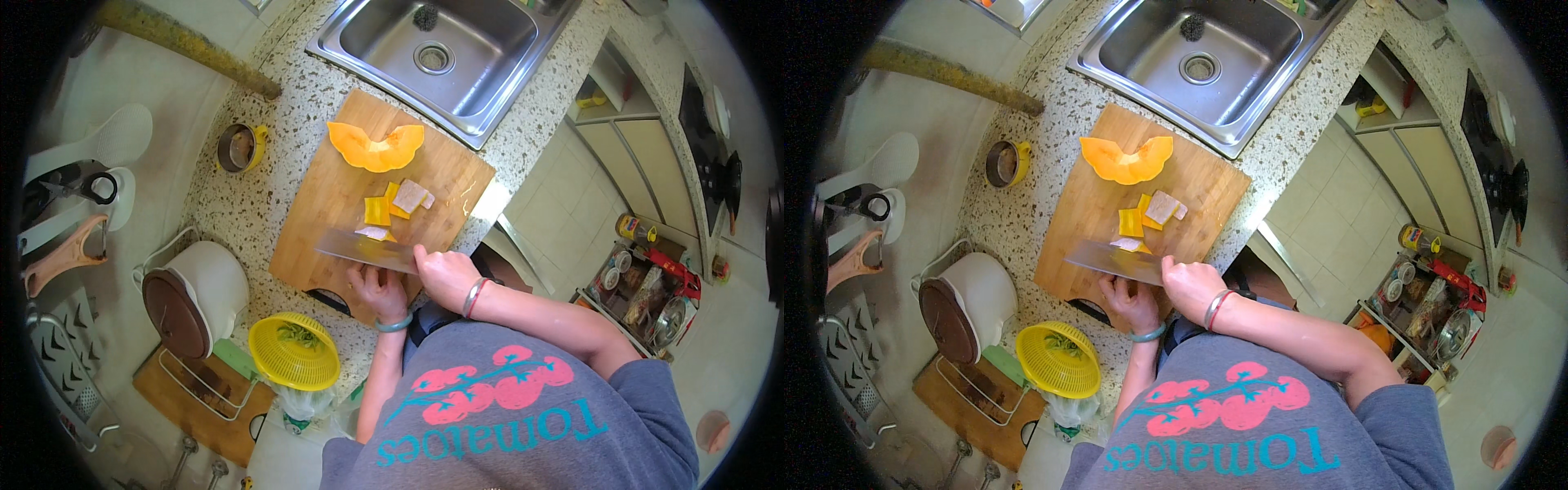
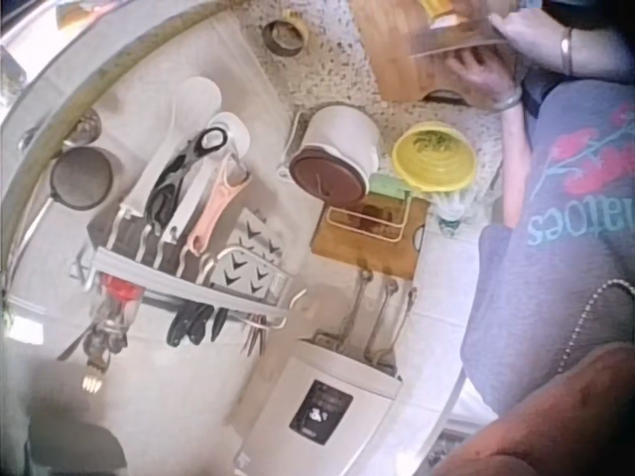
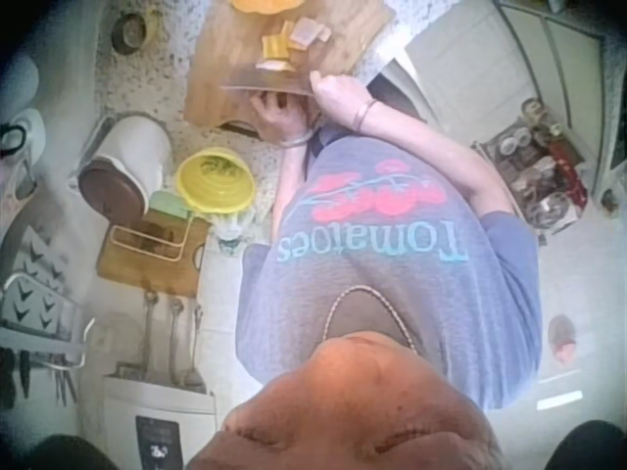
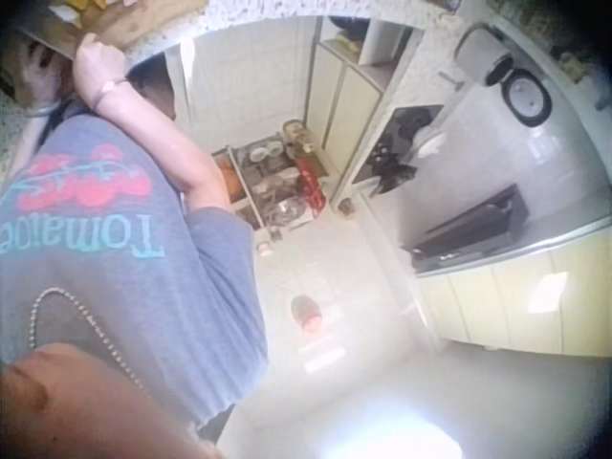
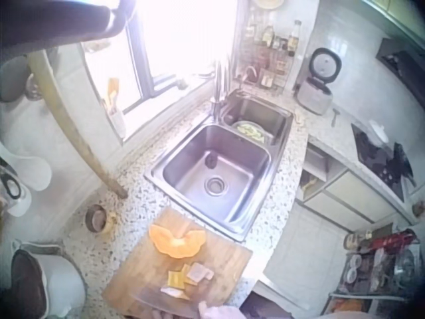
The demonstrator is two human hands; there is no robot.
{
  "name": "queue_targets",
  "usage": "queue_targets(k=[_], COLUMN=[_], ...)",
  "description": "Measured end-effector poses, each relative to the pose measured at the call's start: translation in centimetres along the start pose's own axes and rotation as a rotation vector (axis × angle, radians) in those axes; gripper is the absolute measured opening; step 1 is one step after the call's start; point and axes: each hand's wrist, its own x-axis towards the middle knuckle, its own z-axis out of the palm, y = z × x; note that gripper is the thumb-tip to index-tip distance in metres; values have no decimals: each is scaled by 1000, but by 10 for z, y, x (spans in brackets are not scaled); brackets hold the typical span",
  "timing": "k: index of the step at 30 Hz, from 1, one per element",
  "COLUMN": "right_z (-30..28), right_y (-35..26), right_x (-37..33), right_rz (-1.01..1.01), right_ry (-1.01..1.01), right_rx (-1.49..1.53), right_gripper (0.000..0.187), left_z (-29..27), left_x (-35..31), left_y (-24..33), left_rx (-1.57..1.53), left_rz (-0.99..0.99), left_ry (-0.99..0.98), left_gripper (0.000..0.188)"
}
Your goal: The person uses a cleaver to slice a piece of orange pumpkin into cubes on a wooden cutting board. After finishing the chopping, the person wipes the stovetop surface with a cloth.
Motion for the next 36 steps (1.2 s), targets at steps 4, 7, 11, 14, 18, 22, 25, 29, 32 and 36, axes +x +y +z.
queue_targets(k=[4,7,11,14,18,22,25,29,32,36], right_z=[9,7,-2,-1,4,8,15,17,20,18], right_y=[-4,-4,-4,4,2,0,2,0,-3,-2], right_x=[23,23,12,5,4,16,25,33,45,47], right_rz=[-1,-4,1,36,70,62,68,59,30,32], right_ry=[31,23,-21,-41,-45,-16,12,2,41,23], right_rx=[9,35,25,8,-1,16,55,40,57,109], right_gripper=[17,16,15,15,17,17,20,18,18,20], left_z=[0,0,0,3,3,0,0,-1,-1,-4], left_x=[1,1,2,1,0,2,3,3,5,7], left_y=[6,2,2,3,5,7,7,5,7,12], left_rx=[-17,-14,3,-12,-87,-90,-53,-42,-49,-23], left_rz=[-18,-18,-31,-47,-73,-62,-20,-13,-6,12], left_ry=[7,9,21,28,14,-25,-8,-19,-20,-32], left_gripper=[16,16,16,16,13,9,10,11,11,16])
